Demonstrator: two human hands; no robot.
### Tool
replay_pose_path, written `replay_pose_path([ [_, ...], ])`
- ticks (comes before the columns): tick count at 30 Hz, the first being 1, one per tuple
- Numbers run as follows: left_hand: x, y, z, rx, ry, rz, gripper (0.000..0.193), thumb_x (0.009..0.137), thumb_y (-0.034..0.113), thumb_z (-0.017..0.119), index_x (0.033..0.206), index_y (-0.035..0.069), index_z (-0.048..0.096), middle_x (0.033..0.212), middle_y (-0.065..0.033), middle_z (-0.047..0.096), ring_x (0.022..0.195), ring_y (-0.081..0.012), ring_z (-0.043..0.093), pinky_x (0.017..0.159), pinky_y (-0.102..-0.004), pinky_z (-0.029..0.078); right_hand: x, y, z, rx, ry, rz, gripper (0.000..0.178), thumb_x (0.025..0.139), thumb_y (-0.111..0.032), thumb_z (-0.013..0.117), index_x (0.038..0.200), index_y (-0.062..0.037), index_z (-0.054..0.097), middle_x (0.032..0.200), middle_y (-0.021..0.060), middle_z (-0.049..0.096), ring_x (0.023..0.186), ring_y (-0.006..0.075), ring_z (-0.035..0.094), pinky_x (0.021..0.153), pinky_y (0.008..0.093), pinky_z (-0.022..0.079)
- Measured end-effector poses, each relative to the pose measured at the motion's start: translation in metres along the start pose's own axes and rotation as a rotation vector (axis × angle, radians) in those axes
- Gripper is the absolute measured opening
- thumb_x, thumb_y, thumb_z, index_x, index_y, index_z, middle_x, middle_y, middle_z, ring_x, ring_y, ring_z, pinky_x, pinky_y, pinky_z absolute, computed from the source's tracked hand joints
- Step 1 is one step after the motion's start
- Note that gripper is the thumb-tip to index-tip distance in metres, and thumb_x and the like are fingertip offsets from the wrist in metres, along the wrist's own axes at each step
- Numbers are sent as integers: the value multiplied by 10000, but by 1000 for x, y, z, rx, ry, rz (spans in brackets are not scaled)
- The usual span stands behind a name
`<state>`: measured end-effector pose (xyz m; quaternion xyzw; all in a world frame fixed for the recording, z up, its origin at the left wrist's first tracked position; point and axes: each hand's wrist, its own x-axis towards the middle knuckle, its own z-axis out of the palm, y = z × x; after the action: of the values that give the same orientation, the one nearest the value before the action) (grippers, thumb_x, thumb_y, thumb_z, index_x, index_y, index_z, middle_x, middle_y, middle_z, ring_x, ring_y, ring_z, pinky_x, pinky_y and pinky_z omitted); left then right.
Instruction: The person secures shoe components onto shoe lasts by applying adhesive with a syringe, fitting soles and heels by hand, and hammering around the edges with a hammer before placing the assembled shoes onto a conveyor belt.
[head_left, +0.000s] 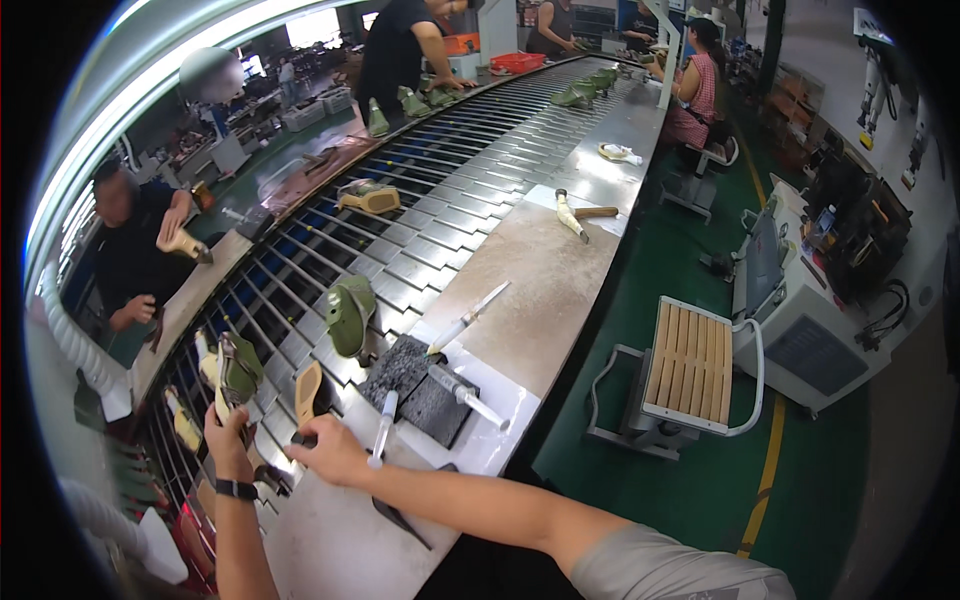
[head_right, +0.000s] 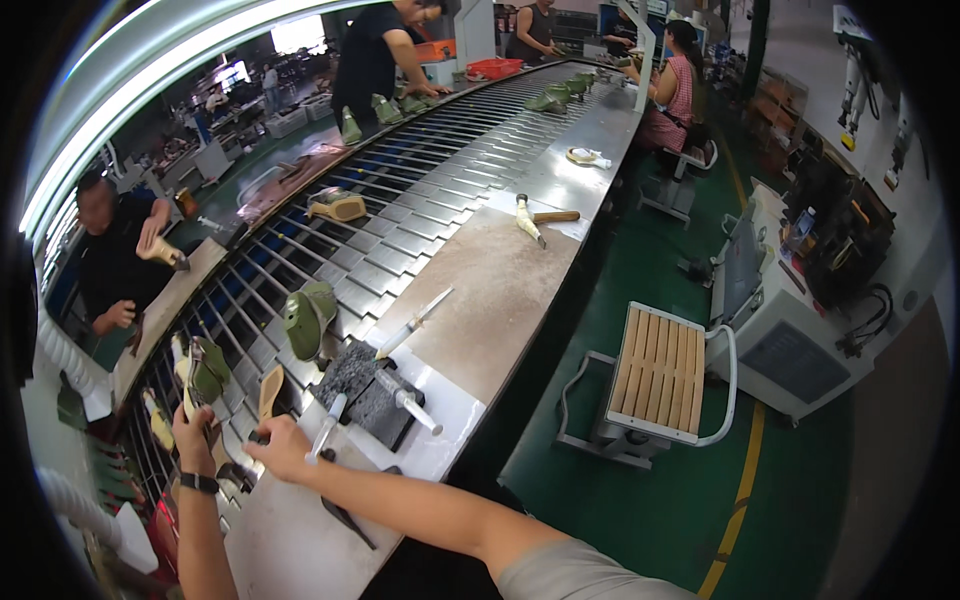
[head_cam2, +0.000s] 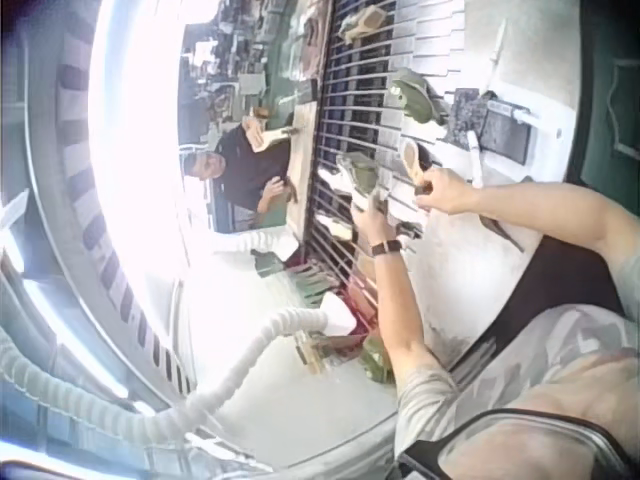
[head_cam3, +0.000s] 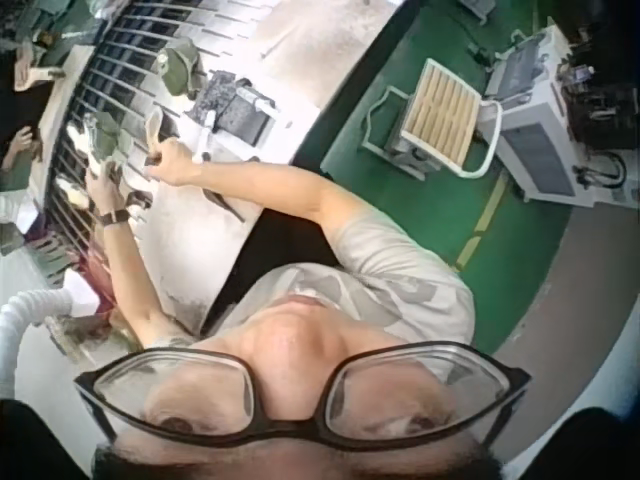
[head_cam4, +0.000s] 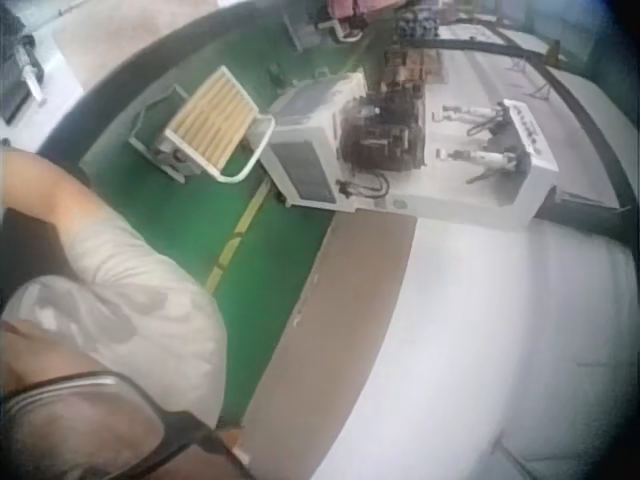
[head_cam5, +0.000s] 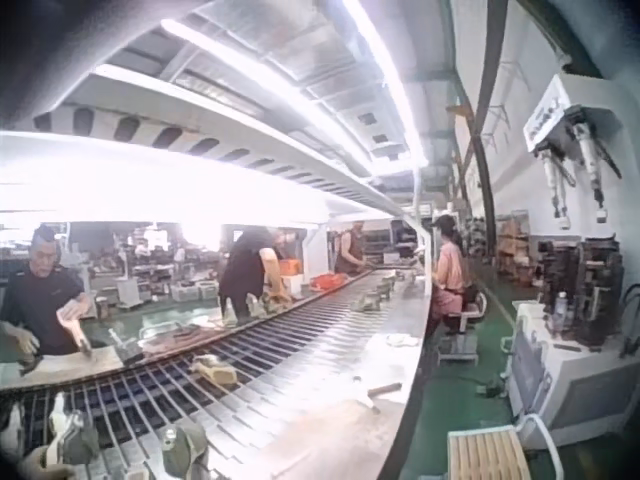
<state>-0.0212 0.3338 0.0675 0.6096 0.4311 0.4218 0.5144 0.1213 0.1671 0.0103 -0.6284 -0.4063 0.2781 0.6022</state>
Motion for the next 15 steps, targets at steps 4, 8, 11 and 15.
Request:
replay_pose_path([
  [4, -165, 18, -56, -224, 31, -73, 519, 883, 191, 699, 1374, 80, 575, 1112, -23, 693, 995, -152, 697, 797, -342, 588, -40, -31, -4, 102, -43, 138, 540, 909, -481, 797, 1008, 47, 740, 853, 154, 732, 841, 252, 701, 843, 386, 548],
  [8, -278, -12, -109, -576, 77, -139, 506, 917, 208, 681, 1388, 79, 547, 1203, -58, 687, 1065, -191, 705, 872, -384, 598, -135, -44, 19, 63, -82, 32, 438, 920, -361, 820, 1079, 33, 713, 1208, 209, 678, 1038, 296, 664, 915, 410, 536],
  [11, -326, -22, -120, -790, 104, -226, 492, 937, 210, 683, 1386, 53, 558, 1252, -99, 689, 1145, -239, 694, 997, -434, 577, -185, -39, 17, -235, 79, -393, 463, 882, -224, 836, 1232, 24, 662, 1459, 310, 546, 1296, 442, 581, 1067, 458, 487],
  [15, -364, -15, -136, -859, 78, -254, 552, 920, 231, 690, 1413, 24, 556, 1325, -127, 655, 1227, -272, 655, 1048, -459, 555, -211, -54, 3, -340, 171, -575, 499, 843, -74, 811, 1289, 57, 627, 1528, 332, 482, 1370, 482, 524, 1115, 496, 462],
])
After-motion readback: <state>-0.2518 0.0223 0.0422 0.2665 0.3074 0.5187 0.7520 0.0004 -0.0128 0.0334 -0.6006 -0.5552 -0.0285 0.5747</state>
